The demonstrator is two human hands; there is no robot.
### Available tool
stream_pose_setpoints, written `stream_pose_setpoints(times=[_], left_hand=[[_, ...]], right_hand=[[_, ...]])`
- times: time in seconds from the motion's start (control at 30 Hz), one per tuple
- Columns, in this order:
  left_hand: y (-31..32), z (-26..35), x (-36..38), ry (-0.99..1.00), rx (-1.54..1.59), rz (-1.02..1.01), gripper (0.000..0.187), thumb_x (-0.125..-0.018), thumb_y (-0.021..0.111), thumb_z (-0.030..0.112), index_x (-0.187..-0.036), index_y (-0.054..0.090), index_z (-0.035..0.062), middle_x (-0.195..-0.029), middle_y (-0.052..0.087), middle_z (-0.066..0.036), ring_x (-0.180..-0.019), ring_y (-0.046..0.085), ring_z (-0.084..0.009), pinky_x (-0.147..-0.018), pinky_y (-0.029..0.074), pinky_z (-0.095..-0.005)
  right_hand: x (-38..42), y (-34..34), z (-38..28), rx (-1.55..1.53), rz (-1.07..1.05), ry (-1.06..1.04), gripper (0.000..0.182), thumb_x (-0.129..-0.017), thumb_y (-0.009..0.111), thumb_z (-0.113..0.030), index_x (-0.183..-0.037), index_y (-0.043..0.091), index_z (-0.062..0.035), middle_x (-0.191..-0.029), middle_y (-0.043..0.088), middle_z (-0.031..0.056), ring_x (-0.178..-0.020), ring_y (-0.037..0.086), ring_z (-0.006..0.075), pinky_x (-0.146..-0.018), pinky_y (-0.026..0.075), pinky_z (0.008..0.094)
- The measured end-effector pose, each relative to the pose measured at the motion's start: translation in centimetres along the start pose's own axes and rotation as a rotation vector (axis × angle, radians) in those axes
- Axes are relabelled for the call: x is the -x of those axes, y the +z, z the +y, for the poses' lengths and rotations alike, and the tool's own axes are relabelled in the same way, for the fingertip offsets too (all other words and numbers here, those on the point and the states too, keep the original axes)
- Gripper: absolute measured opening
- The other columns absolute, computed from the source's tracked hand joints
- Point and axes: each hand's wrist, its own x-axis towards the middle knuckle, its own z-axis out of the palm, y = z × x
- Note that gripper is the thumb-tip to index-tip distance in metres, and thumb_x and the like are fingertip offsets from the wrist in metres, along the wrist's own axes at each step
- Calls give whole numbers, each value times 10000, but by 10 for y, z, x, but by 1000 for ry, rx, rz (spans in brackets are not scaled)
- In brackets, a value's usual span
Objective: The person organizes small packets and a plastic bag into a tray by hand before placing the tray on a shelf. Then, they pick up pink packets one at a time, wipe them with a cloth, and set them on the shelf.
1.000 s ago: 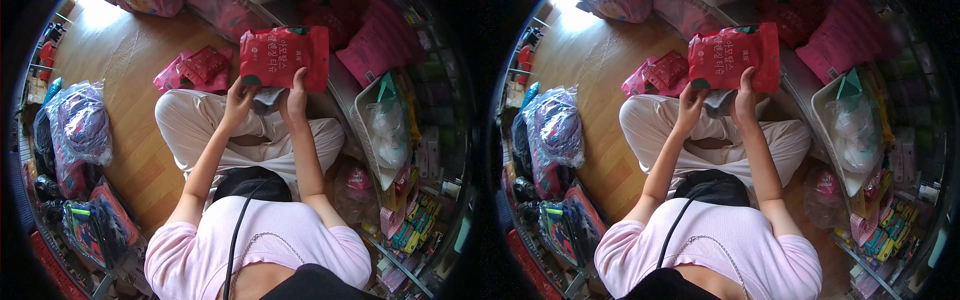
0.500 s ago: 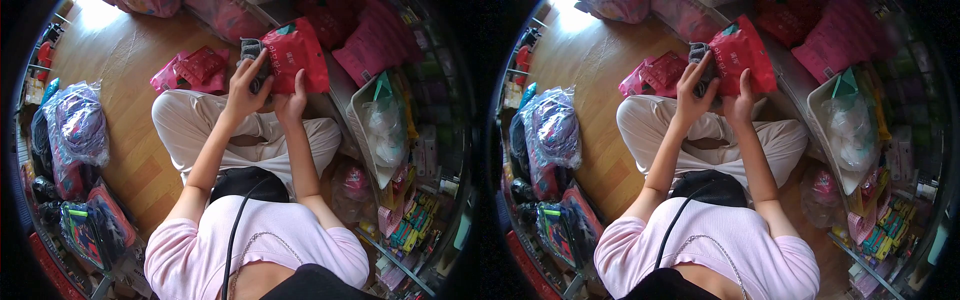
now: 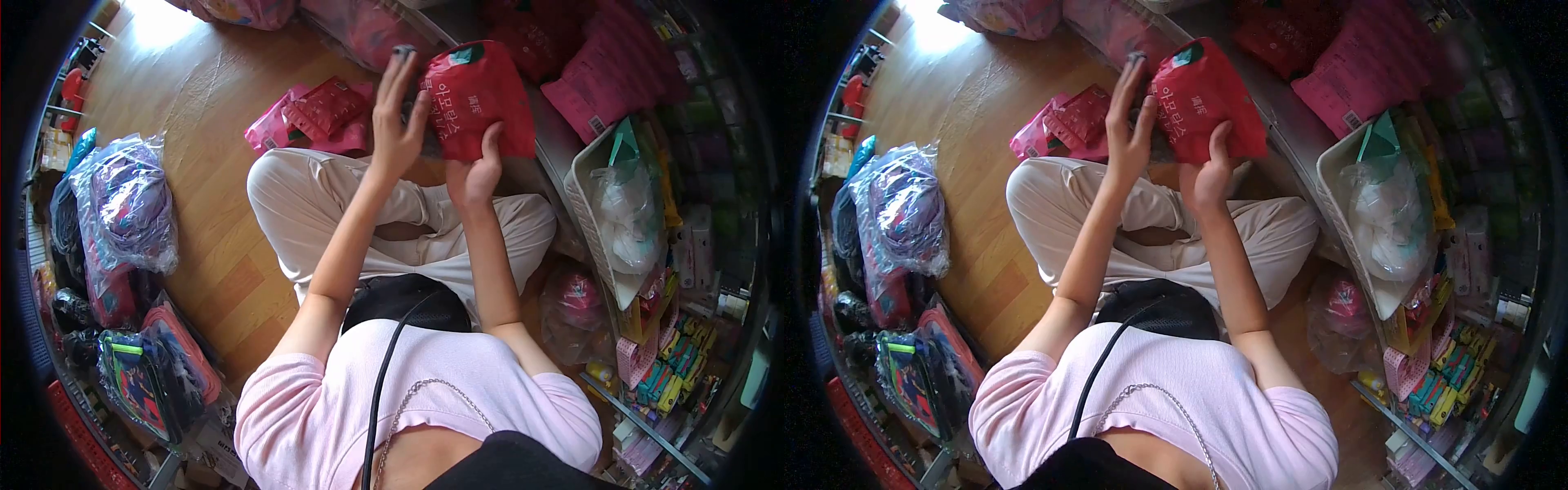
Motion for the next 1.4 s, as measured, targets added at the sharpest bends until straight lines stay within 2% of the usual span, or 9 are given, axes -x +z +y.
stream_pose_setpoints(times=[0.2,0.4,0.53,0.6,0.63,0.87,1.03,1.27,1.4], left_hand=[[21,37,41,124,5,-111,449,-777,528,1,-1225,548,25,-1199,573,-177,-1189,494,-354,-1036,325,-461],[16,33,-12,262,-364,-144,496,-808,554,141,-1297,495,82,-1304,511,-116,-1279,401,-297,-1083,185,-489],[20,25,-12,51,-260,69,433,-875,535,174,-1286,488,48,-1289,515,-159,-1254,428,-327,-1043,288,-463],[19,13,-2,-346,161,86,407,-916,510,138,-1293,465,-8,-1285,516,-191,-1219,474,-280,-1005,354,-354],[25,13,9,-204,124,135,360,-912,473,78,-1261,475,-15,-1256,512,-244,-1189,481,-383,-973,397,-360],[25,38,-7,145,-79,-167,469,-824,491,0,-1280,509,107,-1294,516,-128,-1269,407,-338,-1082,231,-480],[26,-4,-30,-209,107,11,336,-886,448,-3,-1199,555,60,-1194,575,-176,-1209,466,-369,-1041,314,-454],[78,62,-38,135,205,-99,362,-868,490,-13,-1222,549,41,-1241,545,-185,-1230,462,-322,-1020,355,-365],[113,59,-62,146,516,-266,365,-864,501,-4,-1220,554,57,-1245,545,-168,-1236,450,-326,-1023,359,-374]], right_hand=[[-11,-13,0,-56,-28,191,606,-953,360,-486,-1379,306,-58,-1346,425,105,-1219,444,241,-1037,338,392],[9,7,7,-23,-97,180,607,-978,323,-438,-1447,176,-81,-1459,266,96,-1334,290,210,-1076,277,390],[8,-13,29,122,-111,16,584,-982,329,-418,-1430,211,-62,-1447,291,94,-1318,317,213,-1079,270,391],[8,-18,31,195,-67,-24,579,-982,334,-414,-1425,222,-57,-1443,299,93,-1312,327,214,-1077,273,389],[9,-22,29,245,-70,-4,578,-982,336,-415,-1420,230,-53,-1439,306,94,-1303,339,214,-1072,282,383],[10,-9,15,140,-94,117,573,-977,357,-410,-1427,223,-82,-1438,313,79,-1306,344,221,-1059,306,367],[4,-26,15,335,-71,-36,582,-962,414,-406,-1397,269,-47,-1407,352,91,-1276,371,227,-1061,306,398],[-59,-23,-61,1026,-78,-107,463,-996,368,-318,-1308,410,22,-1327,449,143,-1182,458,201,-937,384,291],[-60,-20,-91,998,57,-129,463,-987,397,-297,-1297,422,46,-1323,458,138,-1178,460,195,-951,374,290]])
